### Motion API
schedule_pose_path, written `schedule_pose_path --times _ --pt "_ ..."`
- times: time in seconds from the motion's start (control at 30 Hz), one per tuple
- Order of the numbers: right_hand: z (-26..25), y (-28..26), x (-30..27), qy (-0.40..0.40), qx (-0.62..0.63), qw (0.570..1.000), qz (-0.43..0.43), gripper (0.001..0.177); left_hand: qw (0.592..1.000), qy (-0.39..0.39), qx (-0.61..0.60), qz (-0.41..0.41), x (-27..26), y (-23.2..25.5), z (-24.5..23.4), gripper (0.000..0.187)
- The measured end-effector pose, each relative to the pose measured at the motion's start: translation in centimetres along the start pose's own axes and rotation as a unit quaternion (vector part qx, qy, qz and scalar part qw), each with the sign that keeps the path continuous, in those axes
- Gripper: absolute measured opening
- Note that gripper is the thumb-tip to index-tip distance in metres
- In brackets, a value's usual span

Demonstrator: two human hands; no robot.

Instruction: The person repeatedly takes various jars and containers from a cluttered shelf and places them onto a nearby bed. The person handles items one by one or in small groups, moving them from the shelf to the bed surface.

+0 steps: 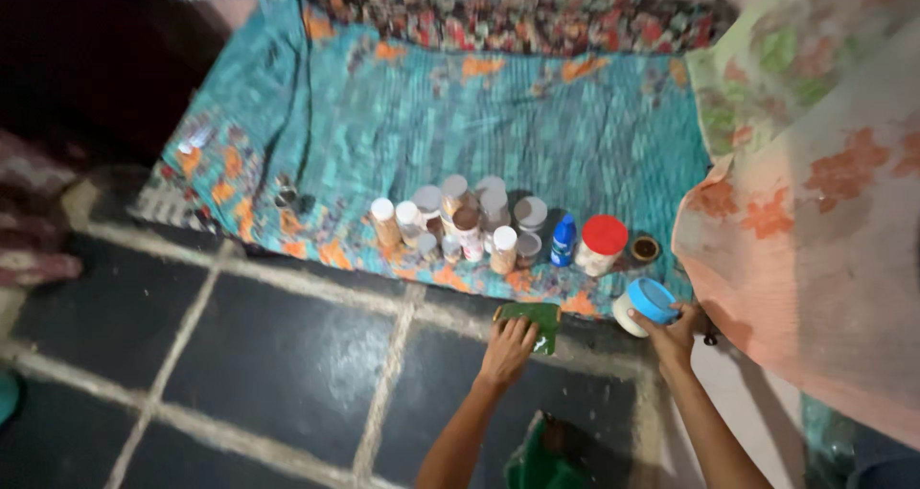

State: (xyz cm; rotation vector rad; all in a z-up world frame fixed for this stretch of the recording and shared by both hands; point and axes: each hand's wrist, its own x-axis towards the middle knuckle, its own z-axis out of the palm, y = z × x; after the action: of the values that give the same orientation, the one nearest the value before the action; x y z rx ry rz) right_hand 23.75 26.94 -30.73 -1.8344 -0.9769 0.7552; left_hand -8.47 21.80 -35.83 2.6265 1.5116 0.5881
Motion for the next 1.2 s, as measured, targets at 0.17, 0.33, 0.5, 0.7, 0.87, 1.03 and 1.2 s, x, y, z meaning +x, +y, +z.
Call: schedule_pose_path --times 0.17,0.33,0.5,0.7,0.87,1.03,1.2 --pt "-0.6 5.7 4.3 -0.022 -0.1 0.995 -0.018 0.092 0.998 -0.06 0.001 0.015 3.6 -0.2 5.7 0.05" --pt "-0.5 9.8 8.2 -0.053 -0.11 0.993 -0.011 0.093 0.996 -0.09 -0.004 0.025 7.4 0.3 9.0 0.053" --pt "0.3 12.9 12.1 -0.002 -0.173 0.984 -0.049 0.088 0.983 -0.17 -0.054 0.05 10.0 2.3 10.1 0.057" --pt "0.3 15.5 15.5 0.032 -0.218 0.972 -0.081 0.064 0.974 -0.126 -0.091 0.164 13.6 5.6 12.8 0.056" --pt "-1.5 17.2 16.4 -0.063 -0.247 0.965 -0.066 0.058 0.974 -0.091 -0.051 0.204 17.9 8.6 15.6 0.047" --pt "-2.6 18.3 17.0 -0.053 -0.133 0.987 -0.069 0.055 0.966 0.002 0.06 0.25 21.3 8.8 22.2 0.029" --pt "-2.9 16.9 14.5 -0.043 -0.179 0.982 -0.043 0.062 0.978 -0.101 0.007 0.182 21.2 6.8 26.1 0.019"
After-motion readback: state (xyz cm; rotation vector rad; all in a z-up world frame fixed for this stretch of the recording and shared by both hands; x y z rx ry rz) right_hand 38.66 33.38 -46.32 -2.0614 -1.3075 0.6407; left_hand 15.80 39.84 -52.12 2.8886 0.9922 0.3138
